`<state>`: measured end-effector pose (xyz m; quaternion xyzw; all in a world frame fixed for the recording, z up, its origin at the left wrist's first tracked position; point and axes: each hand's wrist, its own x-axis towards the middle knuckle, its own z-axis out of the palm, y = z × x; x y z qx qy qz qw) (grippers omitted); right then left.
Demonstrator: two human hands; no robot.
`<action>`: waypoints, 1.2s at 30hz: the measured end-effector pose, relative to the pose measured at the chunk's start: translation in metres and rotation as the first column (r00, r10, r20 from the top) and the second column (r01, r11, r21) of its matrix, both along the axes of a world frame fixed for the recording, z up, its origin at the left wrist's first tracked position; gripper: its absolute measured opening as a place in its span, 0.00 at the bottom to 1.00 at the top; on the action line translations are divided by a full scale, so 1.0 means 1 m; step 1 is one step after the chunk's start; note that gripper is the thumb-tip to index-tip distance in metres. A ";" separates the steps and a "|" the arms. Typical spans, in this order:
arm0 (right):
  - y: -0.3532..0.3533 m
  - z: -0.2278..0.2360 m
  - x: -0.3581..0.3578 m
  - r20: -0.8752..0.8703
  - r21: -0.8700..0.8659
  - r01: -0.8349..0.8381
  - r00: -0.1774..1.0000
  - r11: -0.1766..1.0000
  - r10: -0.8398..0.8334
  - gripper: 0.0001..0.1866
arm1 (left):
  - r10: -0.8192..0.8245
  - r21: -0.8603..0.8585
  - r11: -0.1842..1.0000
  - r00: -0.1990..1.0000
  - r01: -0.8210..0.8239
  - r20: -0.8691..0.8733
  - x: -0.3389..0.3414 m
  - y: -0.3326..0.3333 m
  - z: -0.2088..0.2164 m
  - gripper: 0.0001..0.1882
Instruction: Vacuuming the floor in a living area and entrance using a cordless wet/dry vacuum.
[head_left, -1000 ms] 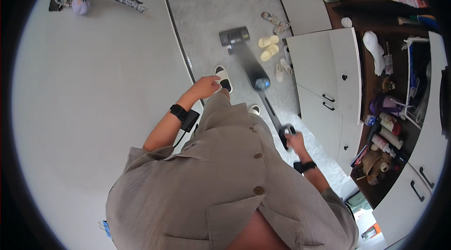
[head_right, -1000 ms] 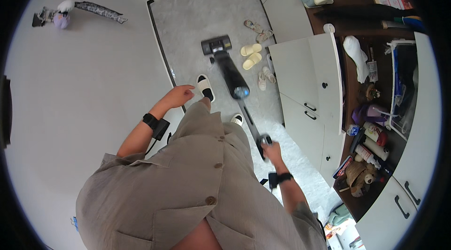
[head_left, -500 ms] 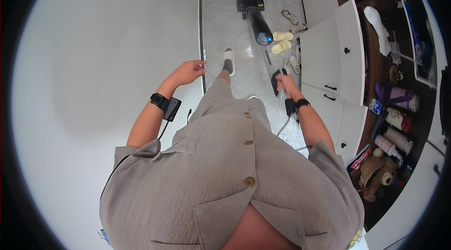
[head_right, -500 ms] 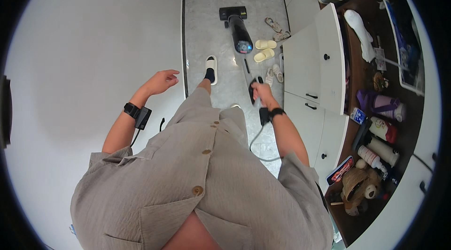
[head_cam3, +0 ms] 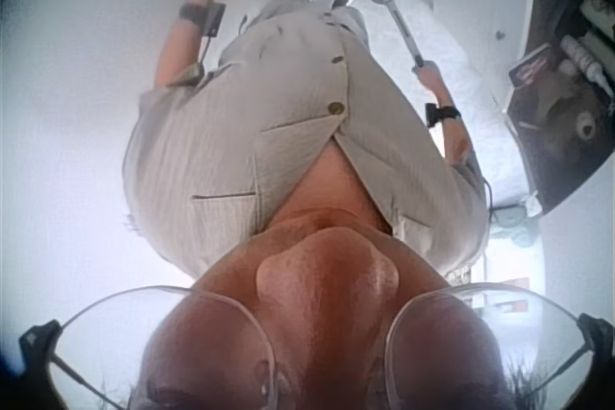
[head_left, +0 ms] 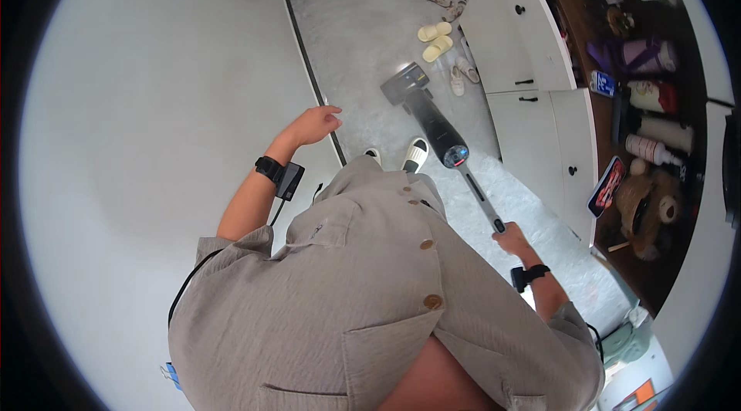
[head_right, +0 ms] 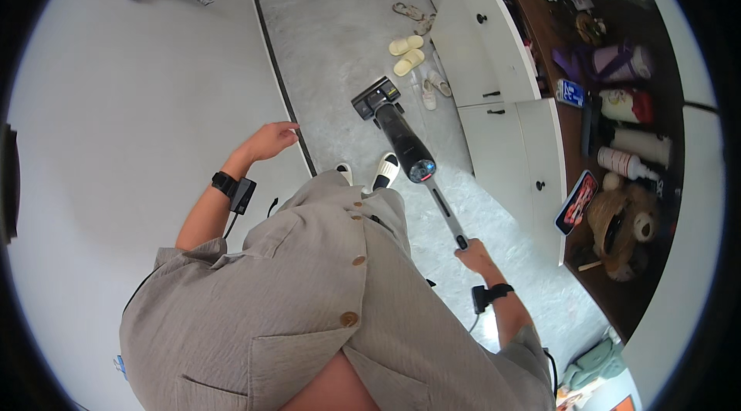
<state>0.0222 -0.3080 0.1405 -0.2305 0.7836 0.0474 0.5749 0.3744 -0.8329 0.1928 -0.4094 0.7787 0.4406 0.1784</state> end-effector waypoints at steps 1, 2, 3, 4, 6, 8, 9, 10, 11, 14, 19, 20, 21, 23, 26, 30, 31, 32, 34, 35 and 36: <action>0.008 0.006 -0.004 -0.042 0.010 -0.060 0.997 0.998 0.060 0.20 | 0.000 0.007 1.000 1.000 0.000 0.005 0.000 0.002 -0.002 0.24; 0.012 0.008 -0.008 -0.063 0.025 -0.075 0.995 0.997 0.077 0.21 | -0.012 0.010 1.000 1.000 0.012 0.005 0.001 0.002 -0.005 0.24; 0.009 0.008 -0.012 -0.084 0.039 -0.096 0.992 0.995 0.099 0.23 | 0.007 0.024 1.000 1.000 -0.007 -0.007 0.005 0.002 -0.009 0.24; -0.002 0.011 -0.017 -0.088 0.053 -0.110 0.990 0.993 0.114 0.24 | 0.031 0.036 0.999 0.999 -0.031 -0.022 0.009 0.000 -0.012 0.24; -0.020 0.003 -0.012 -0.128 -0.040 -0.117 0.986 0.992 0.111 0.22 | -0.015 0.040 0.999 1.000 0.015 -0.003 0.017 0.000 -0.021 0.23; -0.058 0.002 -0.008 -0.158 -0.155 -0.145 0.980 0.977 0.121 0.19 | -0.044 0.038 0.998 0.999 0.044 0.011 0.019 0.001 -0.028 0.22; -0.082 0.001 -0.001 -0.162 -0.161 -0.165 0.977 0.973 0.139 0.19 | -0.078 0.056 0.995 0.997 0.079 -0.020 0.020 0.003 -0.030 0.23; -0.106 -0.001 0.007 -0.132 -0.186 -0.158 0.982 0.970 0.134 0.19 | -0.115 0.071 0.990 0.992 0.119 -0.052 0.020 0.003 -0.033 0.23; -0.136 -0.004 0.016 -0.101 -0.214 -0.157 0.985 0.964 0.138 0.19 | -0.099 0.087 0.991 0.992 0.106 -0.080 0.022 0.001 -0.039 0.24; -0.227 -0.012 0.046 -0.080 -0.277 -0.181 0.983 0.944 0.165 0.20 | -0.076 0.108 0.990 0.981 0.096 -0.177 0.017 -0.008 -0.056 0.27; -0.384 -0.035 0.111 0.040 -0.484 -0.139 0.983 0.864 0.180 0.22 | 0.077 0.395 0.917 0.954 0.046 -0.291 -0.008 -0.020 -0.120 0.40; -0.417 -0.036 0.126 0.088 -0.518 -0.120 0.977 0.847 0.192 0.22 | 0.152 0.554 0.832 0.948 0.030 -0.280 -0.019 -0.028 -0.122 0.41; -0.458 -0.036 0.136 0.129 -0.558 -0.102 0.970 0.823 0.207 0.23 | 0.347 0.698 0.708 0.913 -0.106 -0.214 -0.027 -0.037 -0.124 0.42; -0.519 -0.031 0.158 0.109 -0.562 -0.140 0.965 0.815 0.240 0.26 | 0.640 0.911 0.344 0.767 -0.227 -0.050 -0.035 -0.052 -0.132 0.38; -0.575 -0.033 0.176 0.126 -0.666 -0.114 0.957 0.737 0.261 0.28 | 0.901 0.888 0.230 0.433 -0.399 -0.038 -0.036 -0.103 -0.102 0.29; -0.608 0.005 0.171 0.478 -0.670 0.220 0.859 0.709 0.185 0.21 | 0.982 0.808 0.173 0.166 -0.564 -0.094 -0.015 -0.185 -0.124 0.20; -0.616 0.037 0.162 0.644 -0.485 0.288 0.756 0.826 0.114 0.19 | 0.970 0.712 0.236 0.208 -0.661 -0.128 -0.005 -0.206 -0.135 0.18; -0.614 0.054 0.150 0.624 -0.468 0.301 0.778 0.831 0.070 0.17 | 0.968 0.712 0.242 0.213 -0.659 -0.132 0.002 -0.225 -0.147 0.18; -0.594 0.063 0.123 0.558 -0.466 0.357 0.829 0.810 -0.045 0.14 | 0.942 0.469 0.337 0.295 -0.817 -0.162 0.018 -0.266 -0.173 0.18; -0.583 0.064 0.109 0.511 -0.484 0.399 0.852 0.779 -0.118 0.13 | 0.931 0.378 0.364 0.318 -0.851 -0.180 0.026 -0.294 -0.188 0.19; -0.559 0.056 0.090 0.405 -0.506 0.341 0.905 0.792 -0.131 0.13 | 0.922 0.288 0.382 0.339 -0.878 -0.189 0.034 -0.313 -0.203 0.20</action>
